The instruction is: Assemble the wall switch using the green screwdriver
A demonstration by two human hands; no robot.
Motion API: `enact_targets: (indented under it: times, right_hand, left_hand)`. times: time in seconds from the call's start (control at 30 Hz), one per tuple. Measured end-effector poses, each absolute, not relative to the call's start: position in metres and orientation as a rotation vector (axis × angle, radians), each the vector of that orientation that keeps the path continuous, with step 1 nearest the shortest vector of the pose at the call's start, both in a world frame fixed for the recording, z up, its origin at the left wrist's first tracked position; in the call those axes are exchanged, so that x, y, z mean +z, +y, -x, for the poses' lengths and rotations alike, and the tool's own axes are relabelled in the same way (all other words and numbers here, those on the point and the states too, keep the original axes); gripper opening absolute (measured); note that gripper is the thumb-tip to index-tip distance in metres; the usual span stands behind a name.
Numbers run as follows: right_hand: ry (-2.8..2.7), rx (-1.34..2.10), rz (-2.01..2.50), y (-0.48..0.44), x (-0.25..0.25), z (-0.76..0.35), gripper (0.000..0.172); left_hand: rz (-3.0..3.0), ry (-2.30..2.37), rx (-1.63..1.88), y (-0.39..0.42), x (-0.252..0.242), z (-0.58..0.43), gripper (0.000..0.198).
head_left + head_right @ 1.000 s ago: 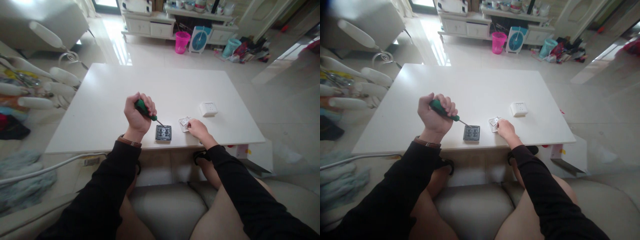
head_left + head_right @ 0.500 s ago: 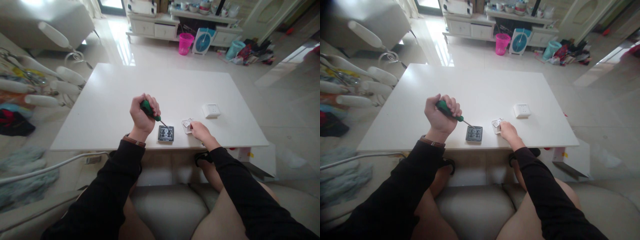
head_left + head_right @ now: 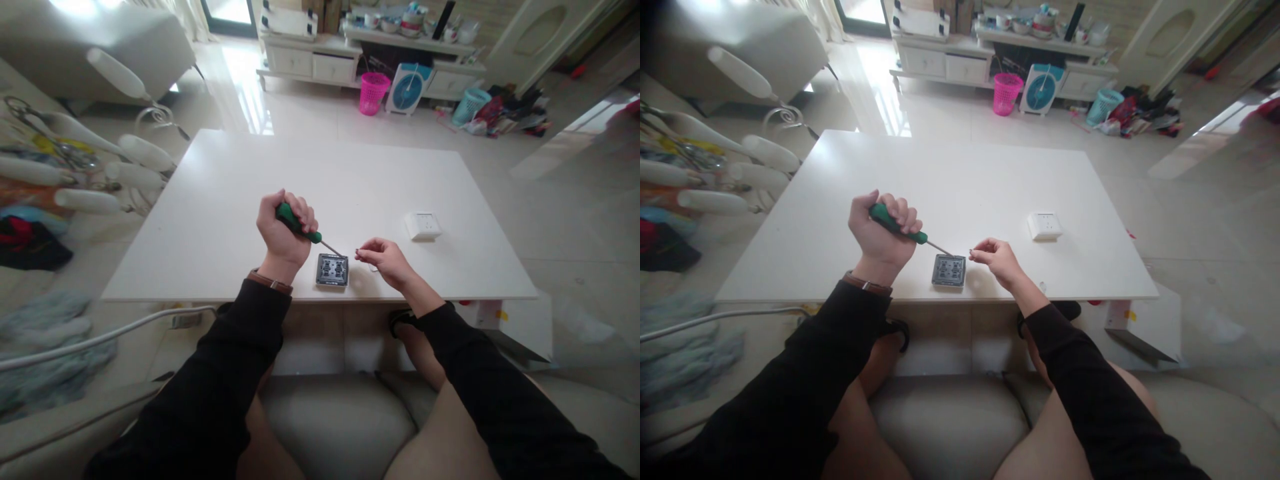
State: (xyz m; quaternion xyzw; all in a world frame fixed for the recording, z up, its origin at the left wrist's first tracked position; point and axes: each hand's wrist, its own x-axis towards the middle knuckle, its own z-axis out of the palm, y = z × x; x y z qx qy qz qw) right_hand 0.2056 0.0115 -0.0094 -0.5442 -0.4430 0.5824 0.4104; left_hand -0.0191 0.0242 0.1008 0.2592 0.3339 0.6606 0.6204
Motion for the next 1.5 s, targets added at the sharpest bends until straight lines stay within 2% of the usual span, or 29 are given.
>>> enact_targets:
  times: [0.27,1.03,1.5]
  right_hand:
    - [-0.998,1.647,1.205,0.0,-0.019,-0.183,0.051]
    - [-1.003,1.655,1.155,-0.001,-0.023,-0.18,0.053]
    - [-1.043,1.671,1.195,-0.003,-0.021,-0.179,0.043]
  left_hand:
    - [-0.572,0.754,1.561,0.027,0.099,0.025,0.062]
    - [-0.538,0.726,1.537,0.026,0.099,0.023,0.06]
    - [-0.325,0.654,1.484,0.025,0.103,0.022,0.061]
